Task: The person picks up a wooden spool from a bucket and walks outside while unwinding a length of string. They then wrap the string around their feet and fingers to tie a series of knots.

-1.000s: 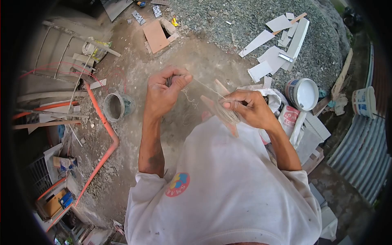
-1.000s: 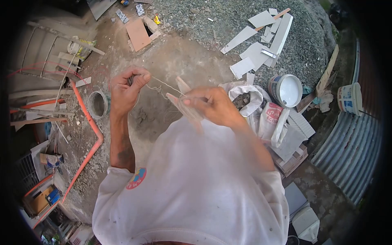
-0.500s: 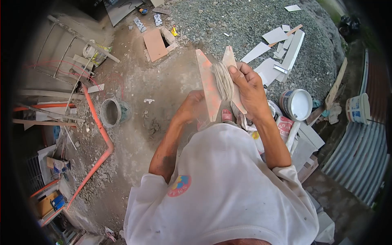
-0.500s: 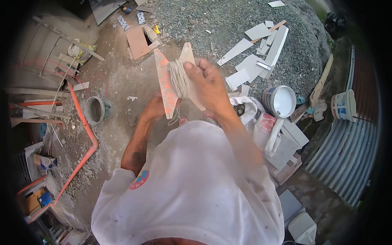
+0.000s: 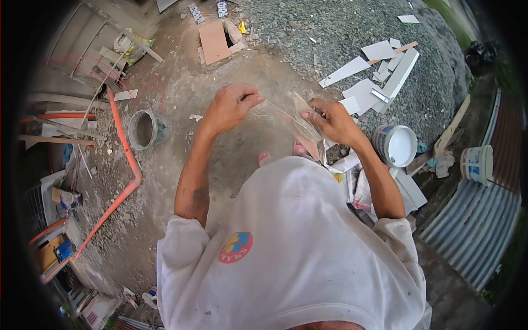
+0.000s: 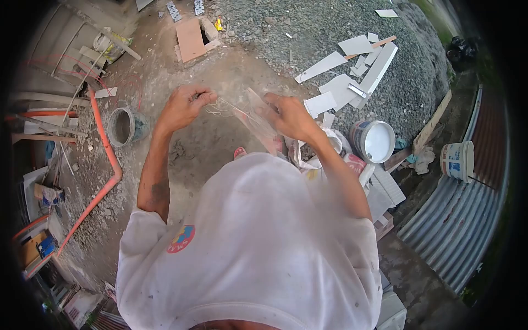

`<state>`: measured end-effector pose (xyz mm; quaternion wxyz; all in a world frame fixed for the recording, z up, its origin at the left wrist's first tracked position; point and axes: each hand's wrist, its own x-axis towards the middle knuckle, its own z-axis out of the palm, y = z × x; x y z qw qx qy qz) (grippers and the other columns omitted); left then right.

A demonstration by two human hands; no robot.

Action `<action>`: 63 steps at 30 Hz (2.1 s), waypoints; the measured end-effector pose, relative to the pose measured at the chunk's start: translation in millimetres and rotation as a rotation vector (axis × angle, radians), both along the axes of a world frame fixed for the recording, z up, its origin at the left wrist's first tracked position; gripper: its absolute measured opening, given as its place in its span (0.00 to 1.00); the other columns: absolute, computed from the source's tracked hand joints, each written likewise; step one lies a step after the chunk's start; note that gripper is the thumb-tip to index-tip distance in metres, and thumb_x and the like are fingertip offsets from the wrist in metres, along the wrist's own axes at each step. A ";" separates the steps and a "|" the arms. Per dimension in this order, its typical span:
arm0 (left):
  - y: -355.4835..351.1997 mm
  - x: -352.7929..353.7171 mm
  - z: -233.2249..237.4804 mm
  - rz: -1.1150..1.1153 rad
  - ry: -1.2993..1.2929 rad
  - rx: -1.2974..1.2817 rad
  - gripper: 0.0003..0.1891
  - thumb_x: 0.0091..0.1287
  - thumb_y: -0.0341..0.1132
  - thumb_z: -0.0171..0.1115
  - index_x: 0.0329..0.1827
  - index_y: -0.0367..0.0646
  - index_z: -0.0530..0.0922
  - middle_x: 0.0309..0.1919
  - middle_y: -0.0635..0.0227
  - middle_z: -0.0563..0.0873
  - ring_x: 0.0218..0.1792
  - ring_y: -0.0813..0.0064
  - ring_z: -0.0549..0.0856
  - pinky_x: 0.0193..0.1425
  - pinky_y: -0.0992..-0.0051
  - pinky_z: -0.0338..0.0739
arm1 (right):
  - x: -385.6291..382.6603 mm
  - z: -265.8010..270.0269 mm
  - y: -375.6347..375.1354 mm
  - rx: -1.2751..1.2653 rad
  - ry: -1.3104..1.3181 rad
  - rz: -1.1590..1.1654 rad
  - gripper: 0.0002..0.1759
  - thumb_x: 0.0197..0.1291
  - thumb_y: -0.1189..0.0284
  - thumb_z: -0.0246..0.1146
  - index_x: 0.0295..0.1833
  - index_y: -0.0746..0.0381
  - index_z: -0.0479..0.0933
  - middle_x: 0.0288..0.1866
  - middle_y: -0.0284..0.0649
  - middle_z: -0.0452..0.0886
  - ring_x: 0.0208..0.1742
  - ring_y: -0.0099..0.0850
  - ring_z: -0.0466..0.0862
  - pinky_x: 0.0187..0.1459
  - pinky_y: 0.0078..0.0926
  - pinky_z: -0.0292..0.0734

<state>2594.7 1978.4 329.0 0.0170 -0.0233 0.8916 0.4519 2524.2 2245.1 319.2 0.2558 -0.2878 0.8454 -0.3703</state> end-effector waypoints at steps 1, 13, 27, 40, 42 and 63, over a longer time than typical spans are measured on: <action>-2.4 -4.5 -2.7 -0.009 0.008 0.024 0.13 0.66 0.39 0.64 0.39 0.35 0.85 0.26 0.63 0.84 0.28 0.73 0.79 0.35 0.69 0.73 | 8.0 8.1 -1.5 -0.050 -0.080 0.031 0.17 0.68 0.61 0.62 0.47 0.66 0.78 0.26 0.45 0.81 0.30 0.29 0.82 0.33 0.33 0.73; 39.7 -20.0 -37.4 -0.253 -0.360 1.069 0.15 0.73 0.43 0.59 0.52 0.41 0.79 0.45 0.69 0.85 0.41 0.85 0.79 0.24 0.88 0.62 | -56.4 92.5 -54.8 -1.362 -0.806 -0.318 0.18 0.74 0.66 0.47 0.56 0.66 0.75 0.47 0.44 0.82 0.45 0.34 0.82 0.37 0.31 0.76; 5.4 16.4 -68.8 0.213 -0.222 0.951 0.11 0.71 0.41 0.63 0.41 0.42 0.82 0.18 0.84 0.69 0.18 0.92 0.65 0.21 0.87 0.55 | -163.8 130.4 69.9 -1.693 -0.574 -0.013 0.18 0.70 0.72 0.46 0.57 0.67 0.77 0.50 0.46 0.82 0.51 0.39 0.79 0.35 0.30 0.69; -38.1 -11.2 -66.4 0.224 -0.202 0.650 0.10 0.69 0.39 0.66 0.32 0.44 0.80 0.21 0.79 0.77 0.19 0.91 0.69 0.19 0.86 0.56 | -144.9 177.5 198.1 -1.797 -0.236 -0.129 0.19 0.70 0.73 0.47 0.59 0.69 0.74 0.50 0.49 0.80 0.51 0.41 0.78 0.34 0.29 0.67; -26.0 -20.3 -54.2 0.154 -0.232 0.720 0.10 0.68 0.39 0.67 0.32 0.44 0.80 0.22 0.78 0.78 0.19 0.91 0.69 0.20 0.86 0.57 | -136.8 185.2 185.6 -1.716 -0.190 -0.071 0.18 0.69 0.73 0.49 0.59 0.69 0.75 0.52 0.49 0.81 0.52 0.41 0.78 0.35 0.30 0.67; 21.5 -69.1 -268.2 0.698 -0.538 0.748 0.04 0.68 0.33 0.65 0.40 0.45 0.78 0.29 0.75 0.81 0.26 0.86 0.76 0.19 0.86 0.61 | -188.1 -204.6 23.1 -1.463 -0.975 -0.878 0.18 0.75 0.62 0.46 0.60 0.58 0.73 0.54 0.34 0.81 0.53 0.31 0.81 0.57 0.36 0.75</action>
